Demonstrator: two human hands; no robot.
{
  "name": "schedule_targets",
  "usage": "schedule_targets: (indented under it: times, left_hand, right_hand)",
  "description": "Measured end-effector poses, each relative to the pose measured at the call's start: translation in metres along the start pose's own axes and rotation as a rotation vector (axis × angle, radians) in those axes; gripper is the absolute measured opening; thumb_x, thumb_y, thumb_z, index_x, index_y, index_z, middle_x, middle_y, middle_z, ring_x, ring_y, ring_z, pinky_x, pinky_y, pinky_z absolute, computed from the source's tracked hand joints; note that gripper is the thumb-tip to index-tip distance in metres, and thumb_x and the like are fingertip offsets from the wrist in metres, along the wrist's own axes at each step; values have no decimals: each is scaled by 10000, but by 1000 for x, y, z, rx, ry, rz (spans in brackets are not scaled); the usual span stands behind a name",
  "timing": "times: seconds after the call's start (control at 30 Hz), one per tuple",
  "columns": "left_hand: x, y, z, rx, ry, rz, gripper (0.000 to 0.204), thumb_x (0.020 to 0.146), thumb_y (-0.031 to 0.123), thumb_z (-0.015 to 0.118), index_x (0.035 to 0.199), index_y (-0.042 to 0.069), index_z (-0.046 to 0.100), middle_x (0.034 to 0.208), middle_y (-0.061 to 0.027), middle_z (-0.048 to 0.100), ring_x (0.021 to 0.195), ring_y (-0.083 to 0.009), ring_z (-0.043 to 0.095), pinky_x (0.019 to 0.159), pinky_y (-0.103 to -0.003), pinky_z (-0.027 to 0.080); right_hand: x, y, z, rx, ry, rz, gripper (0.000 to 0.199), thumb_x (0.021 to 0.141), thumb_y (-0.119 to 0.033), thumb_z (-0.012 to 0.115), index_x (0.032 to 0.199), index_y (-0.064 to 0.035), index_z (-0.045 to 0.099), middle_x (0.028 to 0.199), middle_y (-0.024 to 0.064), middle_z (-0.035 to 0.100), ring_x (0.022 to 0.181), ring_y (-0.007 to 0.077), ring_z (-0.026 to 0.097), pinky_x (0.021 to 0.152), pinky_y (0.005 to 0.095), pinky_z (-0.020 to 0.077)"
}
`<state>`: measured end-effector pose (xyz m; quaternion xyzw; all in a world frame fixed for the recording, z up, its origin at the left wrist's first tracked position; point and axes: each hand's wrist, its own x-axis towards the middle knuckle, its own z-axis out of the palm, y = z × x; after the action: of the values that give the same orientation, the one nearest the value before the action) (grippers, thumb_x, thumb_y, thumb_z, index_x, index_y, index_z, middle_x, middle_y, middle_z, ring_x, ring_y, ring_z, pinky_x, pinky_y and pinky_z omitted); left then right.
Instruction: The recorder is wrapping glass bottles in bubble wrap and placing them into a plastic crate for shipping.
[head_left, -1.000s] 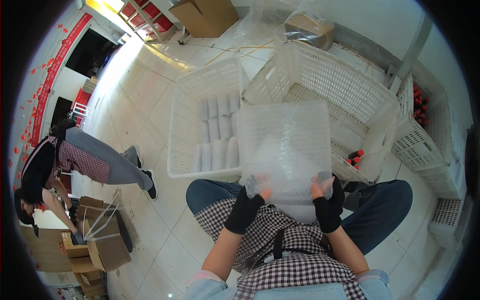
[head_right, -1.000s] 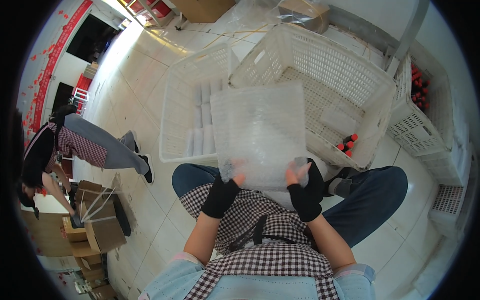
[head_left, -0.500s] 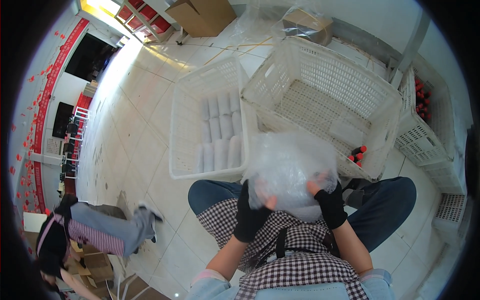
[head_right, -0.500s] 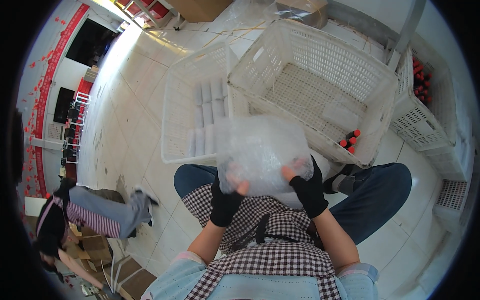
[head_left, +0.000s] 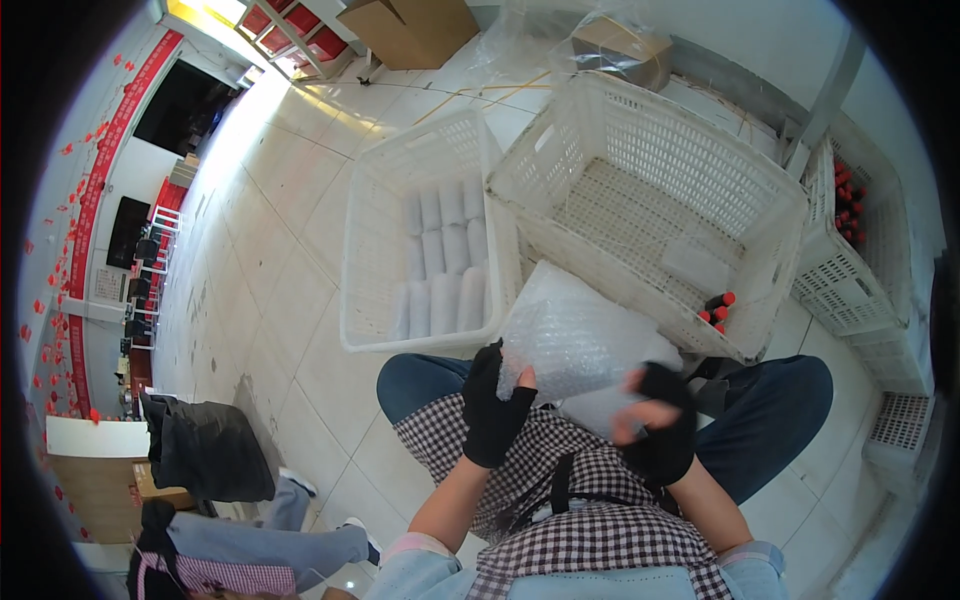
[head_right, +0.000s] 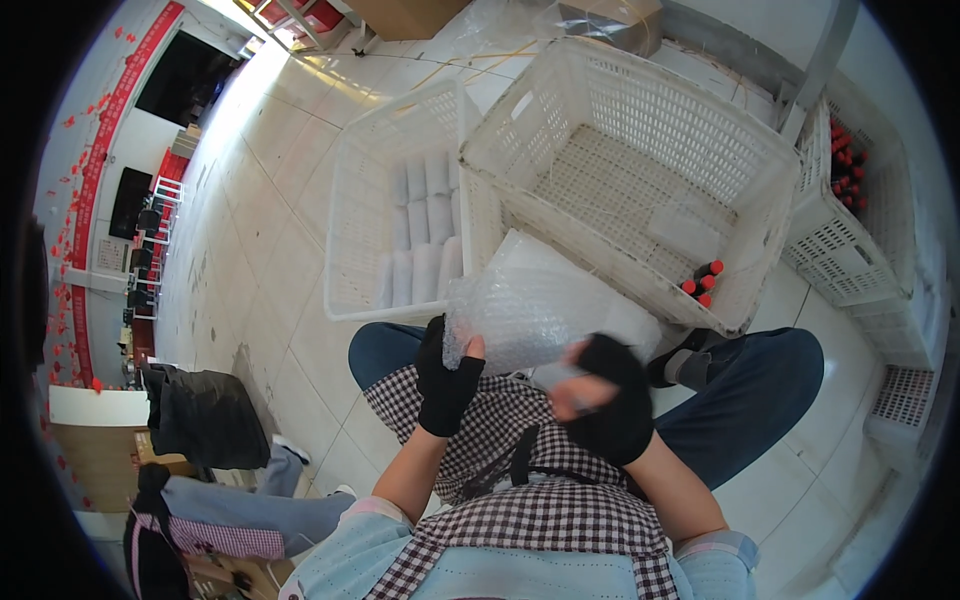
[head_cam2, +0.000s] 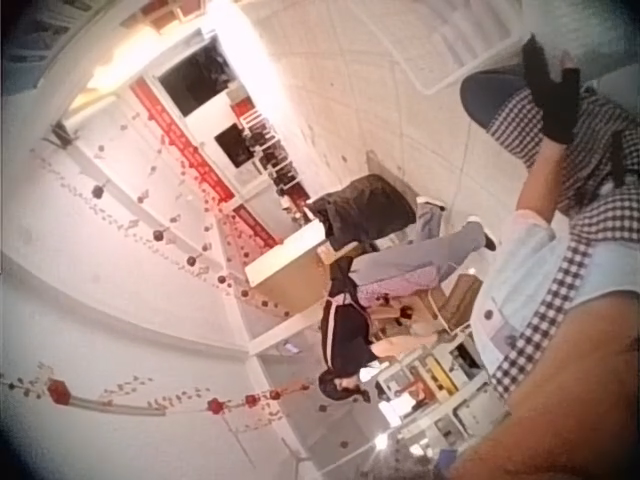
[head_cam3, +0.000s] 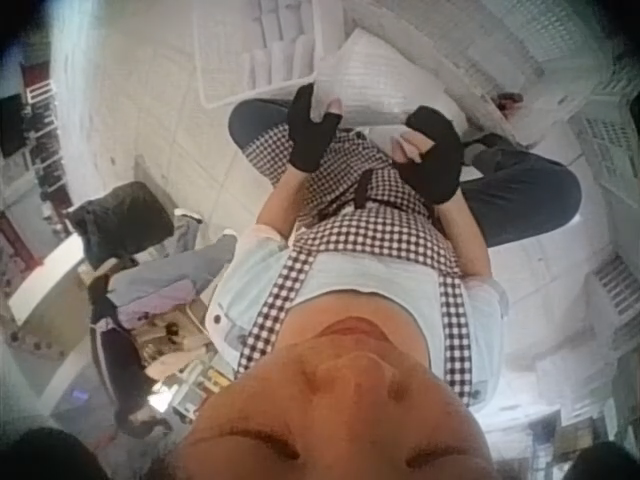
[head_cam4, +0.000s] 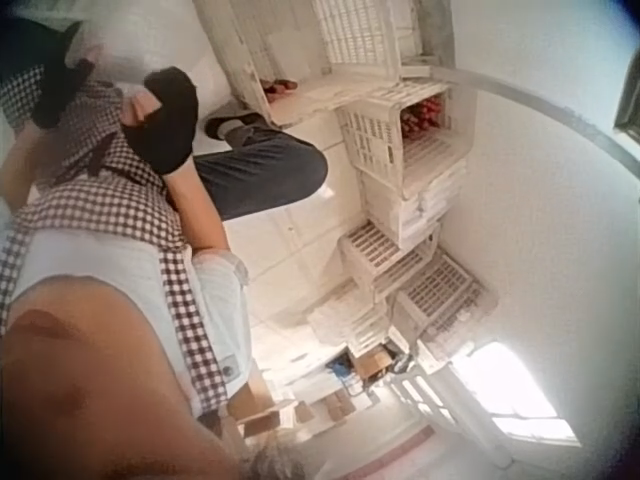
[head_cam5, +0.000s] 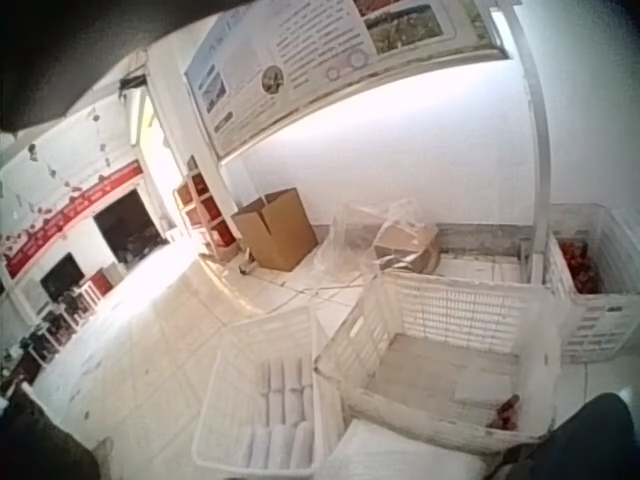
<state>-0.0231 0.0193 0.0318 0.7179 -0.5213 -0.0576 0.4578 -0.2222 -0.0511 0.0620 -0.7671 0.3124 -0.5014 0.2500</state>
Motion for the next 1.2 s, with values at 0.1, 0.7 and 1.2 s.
schedule_targets:
  times: [0.1,0.7,1.2]
  left_hand:
    - [1,13,-3,-20,-181,-10,267,752,147,604,928,-47,551,795,-143,591,723,-212,577,681,-308,452]
    - [-76,-63,144,178,-649,205,228,640,140,624,827,46,533,803,-134,555,768,-305,551,651,-404,436]
    - [1,-78,-53,-209,127,-72,374,907,244,415,1200,15,376,1103,-90,483,849,-163,519,720,-243,469]
  right_hand:
    - [0,-1,12,-33,-474,-144,596,646,-141,692,1170,-75,417,990,187,544,903,332,536,806,400,429]
    - [-41,62,-73,1421,56,1273,622,594,-326,683,1072,-1,453,875,137,546,720,255,587,618,376,515]
    - [-88,100,63,458,-271,1235,704,598,-296,727,1163,5,436,1014,129,556,884,222,547,778,326,451]
